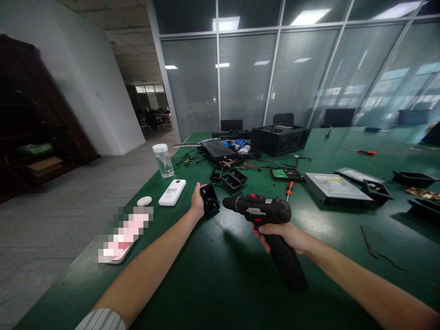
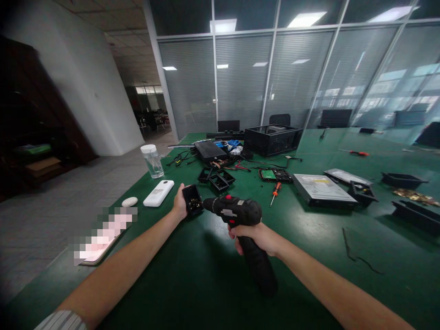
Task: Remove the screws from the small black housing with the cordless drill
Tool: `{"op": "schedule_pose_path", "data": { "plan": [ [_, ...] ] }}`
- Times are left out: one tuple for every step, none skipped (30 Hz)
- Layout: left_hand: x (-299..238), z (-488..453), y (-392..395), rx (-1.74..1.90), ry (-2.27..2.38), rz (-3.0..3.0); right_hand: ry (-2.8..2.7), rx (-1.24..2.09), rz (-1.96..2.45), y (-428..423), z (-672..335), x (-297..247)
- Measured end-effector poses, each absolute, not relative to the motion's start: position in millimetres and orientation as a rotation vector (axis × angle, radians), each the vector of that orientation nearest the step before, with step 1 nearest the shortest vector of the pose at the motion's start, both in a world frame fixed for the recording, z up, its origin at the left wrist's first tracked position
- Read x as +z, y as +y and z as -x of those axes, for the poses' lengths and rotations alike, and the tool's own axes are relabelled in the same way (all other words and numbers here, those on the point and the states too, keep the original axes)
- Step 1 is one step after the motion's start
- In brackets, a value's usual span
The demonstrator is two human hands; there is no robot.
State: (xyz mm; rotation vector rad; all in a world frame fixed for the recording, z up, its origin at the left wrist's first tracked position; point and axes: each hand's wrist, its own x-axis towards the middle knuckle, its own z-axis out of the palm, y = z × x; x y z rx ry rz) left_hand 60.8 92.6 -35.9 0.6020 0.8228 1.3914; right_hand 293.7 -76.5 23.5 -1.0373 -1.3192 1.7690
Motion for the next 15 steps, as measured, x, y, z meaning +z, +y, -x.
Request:
{"op": "schedule_pose_path", "data": {
  "plan": [
    [-35, -61, 93, 1.394, 0.826, -0.604, -1.333, 1.769, 1.051, -76, -294, 23],
    [-34, -61, 93, 1.392, 0.825, -0.604, -1.357, 1.763, 1.064, -76, -294, 23],
    [-33, -61, 93, 1.384, 0.820, -0.604, -1.390, 1.750, 1.076, -75, -293, 23],
    [-33, -60, 94, 1.375, 0.814, -0.604, -1.435, 1.730, 1.083, -74, -293, 24],
    [-32, -60, 94, 1.369, 0.810, -0.604, -1.490, 1.705, 1.085, -72, -293, 25],
    [-31, -59, 94, 1.369, 0.811, -0.605, -1.550, 1.678, 1.081, -71, -292, 26],
    [-30, -58, 94, 1.373, 0.812, -0.602, -1.603, 1.653, 1.072, -69, -291, 28],
    [-30, -57, 94, 1.378, 0.813, -0.595, -1.642, 1.634, 1.064, -68, -290, 29],
    [-30, -56, 94, 1.380, 0.813, -0.585, -1.660, 1.624, 1.059, -67, -289, 30],
    [-30, -55, 95, 1.376, 0.809, -0.571, -1.660, 1.622, 1.057, -66, -288, 31],
    [-31, -55, 95, 1.371, 0.804, -0.554, -1.643, 1.624, 1.058, -65, -287, 31],
    [-31, -54, 96, 1.367, 0.799, -0.535, -1.619, 1.630, 1.061, -65, -287, 31],
    [-32, -54, 96, 1.367, 0.795, -0.516, -1.593, 1.642, 1.061, -64, -287, 30],
    [-32, -54, 97, 1.364, 0.791, -0.490, -1.568, 1.655, 1.055, -63, -287, 29],
    [-32, -54, 97, 1.364, 0.792, -0.465, -1.544, 1.666, 1.045, -63, -287, 28]
  ]
}}
